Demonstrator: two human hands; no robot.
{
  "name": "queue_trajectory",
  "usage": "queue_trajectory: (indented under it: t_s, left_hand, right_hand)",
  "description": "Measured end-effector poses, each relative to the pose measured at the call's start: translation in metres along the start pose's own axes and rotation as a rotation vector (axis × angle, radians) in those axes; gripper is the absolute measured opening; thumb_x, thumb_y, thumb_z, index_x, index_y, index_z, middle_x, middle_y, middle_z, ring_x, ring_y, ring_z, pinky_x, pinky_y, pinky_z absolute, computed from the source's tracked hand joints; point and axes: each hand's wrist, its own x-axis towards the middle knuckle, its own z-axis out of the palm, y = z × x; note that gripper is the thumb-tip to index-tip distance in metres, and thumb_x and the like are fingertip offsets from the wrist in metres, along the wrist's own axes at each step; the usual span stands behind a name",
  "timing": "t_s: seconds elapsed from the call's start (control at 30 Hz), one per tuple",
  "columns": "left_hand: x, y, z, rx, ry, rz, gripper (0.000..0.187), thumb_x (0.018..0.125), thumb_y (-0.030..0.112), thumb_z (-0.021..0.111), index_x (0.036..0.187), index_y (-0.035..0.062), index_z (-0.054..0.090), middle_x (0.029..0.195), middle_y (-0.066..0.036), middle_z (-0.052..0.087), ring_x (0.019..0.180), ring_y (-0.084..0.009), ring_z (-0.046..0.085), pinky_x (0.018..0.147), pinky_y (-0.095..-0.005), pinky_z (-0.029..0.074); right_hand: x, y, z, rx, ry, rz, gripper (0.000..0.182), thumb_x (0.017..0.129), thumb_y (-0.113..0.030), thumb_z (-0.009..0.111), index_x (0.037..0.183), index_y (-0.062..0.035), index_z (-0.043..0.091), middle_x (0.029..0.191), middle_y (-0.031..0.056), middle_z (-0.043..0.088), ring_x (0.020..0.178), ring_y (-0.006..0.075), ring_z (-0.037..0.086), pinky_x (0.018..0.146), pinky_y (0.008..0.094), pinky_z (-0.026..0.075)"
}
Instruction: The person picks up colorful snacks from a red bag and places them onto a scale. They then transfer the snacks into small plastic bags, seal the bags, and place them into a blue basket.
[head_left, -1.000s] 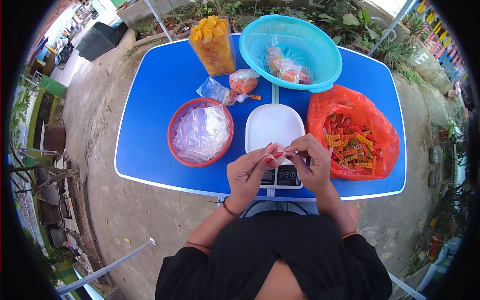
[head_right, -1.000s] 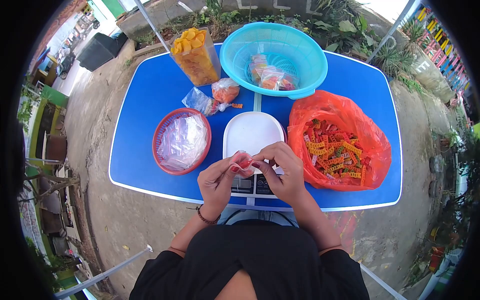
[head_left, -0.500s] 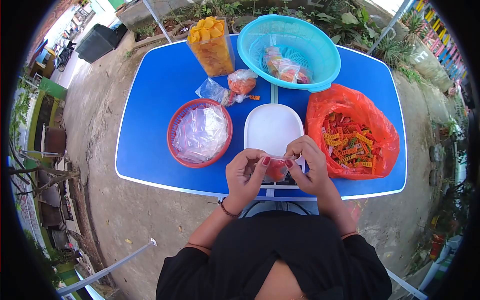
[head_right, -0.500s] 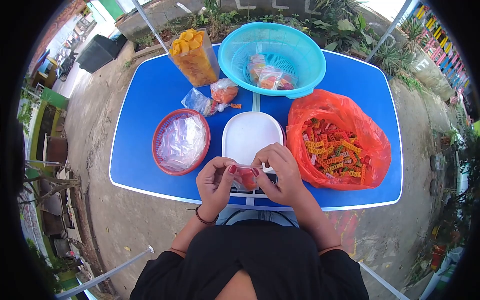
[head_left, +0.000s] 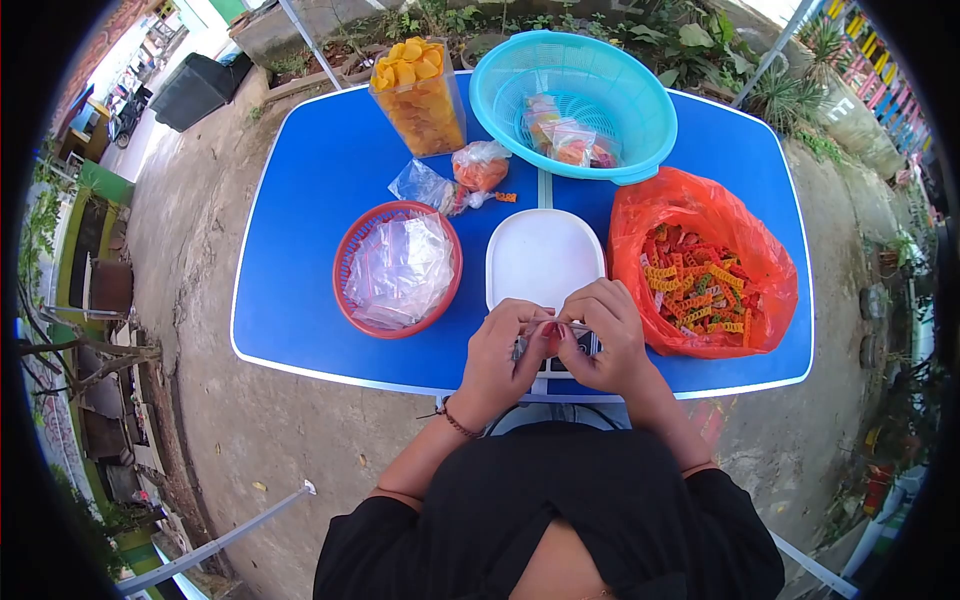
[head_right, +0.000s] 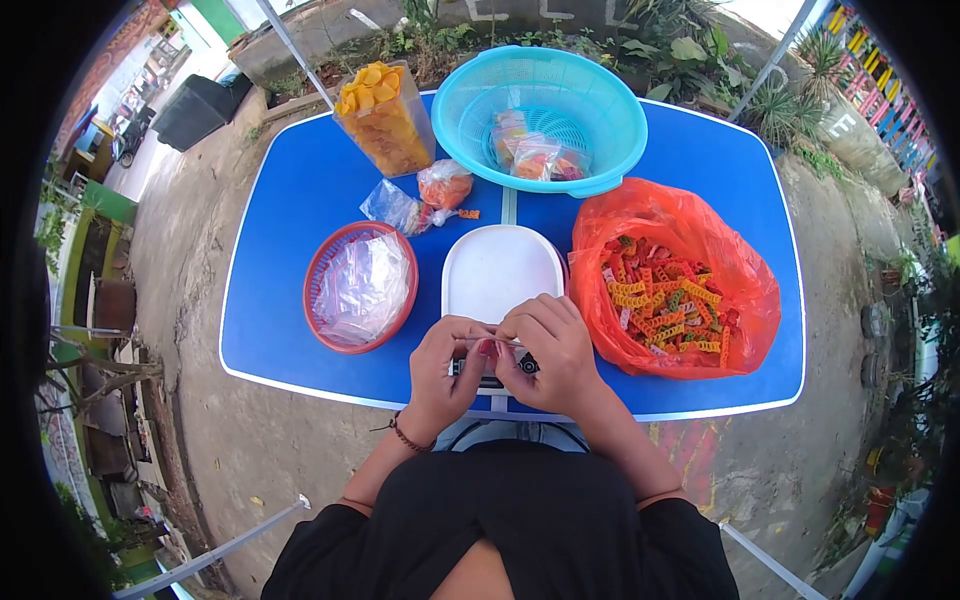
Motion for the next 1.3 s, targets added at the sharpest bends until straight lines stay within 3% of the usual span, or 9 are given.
queue_trajectory:
  t_s: [0.2,0.5,0.7,0.8,0.9,1.0,1.1,1.2,1.3]
  left_hand:
    - [0.005,0.004,-0.001,0.182,0.020,0.130,0.016,0.089,-0.007,0.066,0.103,0.0001,0.065,0.099,-0.012,0.071,0.080,-0.0219,0.072,0.074,-0.0304,0.059]
    - [0.013,0.016,-0.023,0.016,-0.031,0.045,0.009,0.086,-0.005,0.072,0.093,0.0005,0.072,0.091,-0.014,0.075,0.098,-0.0304,0.076,0.083,-0.0336,0.059]
    - [0.007,0.008,-0.015,0.066,0.033,0.049,0.003,0.092,0.001,0.071,0.094,0.0000,0.070,0.089,-0.010,0.074,0.083,-0.0221,0.075,0.074,-0.0294,0.058]
    - [0.000,0.010,-0.008,-0.153,0.084,-0.255,0.008,0.093,0.004,0.072,0.097,-0.0010,0.067,0.086,-0.008,0.073,0.076,-0.0138,0.072,0.067,-0.0264,0.057]
    - [0.004,0.008,-0.012,-0.405,-0.035,-0.543,0.017,0.095,0.008,0.071,0.107,-0.0026,0.066,0.091,-0.006,0.071,0.078,-0.0101,0.070,0.065,-0.0241,0.056]
    - [0.004,0.003,-0.011,-0.619,-0.188,-0.628,0.033,0.096,0.010,0.071,0.124,-0.0024,0.058,0.095,-0.006,0.069,0.085,-0.0089,0.069,0.068,-0.0224,0.056]
    - [0.008,0.011,-0.010,-0.458,-0.280,-0.485,0.049,0.093,0.005,0.072,0.136,-0.0010,0.050,0.109,-0.009,0.066,0.093,-0.0120,0.069,0.074,-0.0241,0.058]
    - [0.003,-0.003,-0.007,-0.488,-0.347,-0.522,0.052,0.089,0.000,0.072,0.135,-0.0001,0.049,0.114,-0.012,0.066,0.095,-0.0145,0.069,0.078,-0.0270,0.059]
    - [0.004,-0.003,-0.004,-0.550,-0.237,-0.562,0.050,0.090,-0.001,0.071,0.135,0.0002,0.049,0.111,-0.012,0.068,0.093,-0.0136,0.070,0.078,-0.0260,0.058]
  right_hand:
    - [-0.001,-0.001,-0.001,-0.092,-0.043,-0.045,0.020,0.069,-0.006,0.071,0.086,-0.0073,0.060,0.083,0.0060,0.062,0.073,0.0257,0.057,0.065,0.0376,0.041]
    - [-0.003,0.004,-0.013,0.042,-0.067,0.055,0.012,0.079,-0.004,0.074,0.085,-0.0057,0.062,0.081,0.0072,0.062,0.075,0.0257,0.059,0.070,0.0370,0.041]
    - [-0.013,0.007,-0.008,0.237,-0.089,0.145,0.012,0.082,-0.003,0.074,0.088,-0.0049,0.064,0.083,0.0068,0.065,0.081,0.0253,0.062,0.071,0.0355,0.046]
    - [-0.009,-0.004,-0.009,0.515,-0.045,0.405,0.014,0.085,-0.003,0.074,0.093,-0.0032,0.063,0.089,0.0058,0.067,0.085,0.0190,0.065,0.075,0.0321,0.051]
    - [-0.023,0.008,-0.014,0.564,-0.171,0.447,0.031,0.087,-0.001,0.073,0.112,-0.0012,0.055,0.101,0.0071,0.066,0.092,0.0132,0.067,0.081,0.0287,0.052]
    - [-0.037,0.018,-0.016,0.834,-0.107,0.660,0.050,0.088,0.001,0.072,0.128,-0.0004,0.042,0.111,0.0097,0.064,0.096,0.0115,0.068,0.085,0.0277,0.054]
    - [-0.049,0.029,-0.012,0.866,0.021,0.693,0.061,0.089,0.001,0.072,0.135,-0.0010,0.032,0.110,0.0091,0.063,0.103,0.0137,0.067,0.088,0.0290,0.055]
    - [-0.045,0.020,-0.011,0.902,0.134,0.729,0.056,0.089,0.001,0.073,0.133,-0.0001,0.037,0.103,0.0049,0.062,0.103,0.0151,0.067,0.089,0.0290,0.056]
    - [-0.043,0.015,-0.012,0.690,-0.064,0.589,0.053,0.089,0.002,0.072,0.133,0.0005,0.043,0.116,0.0078,0.055,0.097,0.0141,0.066,0.086,0.0277,0.056]
